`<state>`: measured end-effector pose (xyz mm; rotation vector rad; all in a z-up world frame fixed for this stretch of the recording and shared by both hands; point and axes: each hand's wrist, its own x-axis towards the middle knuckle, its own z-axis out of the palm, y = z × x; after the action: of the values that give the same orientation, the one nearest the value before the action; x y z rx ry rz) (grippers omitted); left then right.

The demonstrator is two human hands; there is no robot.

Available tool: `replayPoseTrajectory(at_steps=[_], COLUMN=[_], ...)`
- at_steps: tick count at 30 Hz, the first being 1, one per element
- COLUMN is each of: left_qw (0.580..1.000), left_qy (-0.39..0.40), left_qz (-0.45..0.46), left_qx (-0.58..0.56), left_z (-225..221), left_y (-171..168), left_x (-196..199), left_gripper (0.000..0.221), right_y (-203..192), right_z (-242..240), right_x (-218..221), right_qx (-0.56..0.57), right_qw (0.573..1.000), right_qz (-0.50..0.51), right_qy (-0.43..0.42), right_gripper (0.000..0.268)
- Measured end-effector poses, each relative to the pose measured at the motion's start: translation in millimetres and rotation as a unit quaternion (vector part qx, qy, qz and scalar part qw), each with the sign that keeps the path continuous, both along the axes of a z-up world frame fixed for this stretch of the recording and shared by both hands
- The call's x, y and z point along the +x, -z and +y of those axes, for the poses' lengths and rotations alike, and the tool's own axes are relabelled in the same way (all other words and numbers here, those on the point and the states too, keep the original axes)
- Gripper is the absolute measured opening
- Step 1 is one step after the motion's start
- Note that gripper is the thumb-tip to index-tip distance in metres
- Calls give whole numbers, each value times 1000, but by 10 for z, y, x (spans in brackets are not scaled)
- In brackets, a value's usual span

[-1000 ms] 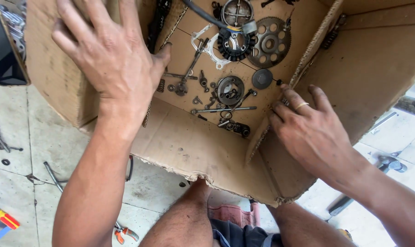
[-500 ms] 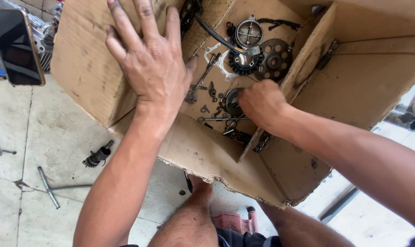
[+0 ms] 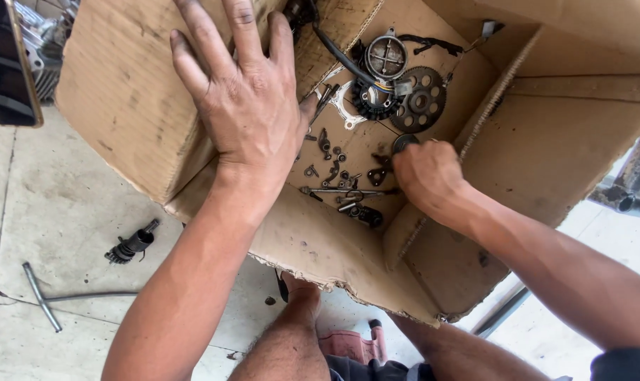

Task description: Assembling internal components of a motorcycle engine from a box of parts.

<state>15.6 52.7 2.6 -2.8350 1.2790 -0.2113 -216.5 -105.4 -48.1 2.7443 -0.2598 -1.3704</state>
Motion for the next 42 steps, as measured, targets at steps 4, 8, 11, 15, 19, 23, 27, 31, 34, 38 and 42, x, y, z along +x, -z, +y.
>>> replayPoseTrajectory(at_steps=[4,8,11,15,19,23,27,31,34,38,42], left_qw=[999,999,998,996,996,996,995,995,995,995,996], left_qy=[7,27,41,55,52,54,58,52,50,47,44], left_qz=[31,10,12,15,8,13,12,26,29,35,31], left_qx=[-16,-14,-53,-69,-72,-67,-75,-76,-79,-80,-75], left_z=[0,14,40,50,40,38,49,38,23,29,24], left_y=[-74,-125,-190,-182,-196,-214,-168,-173,-223,-224,-206], left_x=[-1,-11,-28,-19,-22,-20,-32,-41,-47,-53,-53], left_gripper=[95,98,86,84,83,84,85,83,82,84,87], right_y=[-230,-352,-233,-193,-190,-43,-83,-93,33,509,353], right_z=[-74,-140,-288,-370,-502,-700,-605,-207,99,332,356], right_x=[34,245,242,269,360,345,436,540,502,332,330], right_qx=[-20,-11,-50,-40,-68,-164,-131,-185,8,209,166], right_qw=[999,983,993,988,991,986,988,973,992,972,980], right_qz=[-29,12,43,-11,-12,-22,-62,-65,-67,71,101], right_qy=[23,182,97,146,115,10,49,-119,-102,-77,-48], right_gripper=[31,51,41,44,38,40,33,42,18,21,21])
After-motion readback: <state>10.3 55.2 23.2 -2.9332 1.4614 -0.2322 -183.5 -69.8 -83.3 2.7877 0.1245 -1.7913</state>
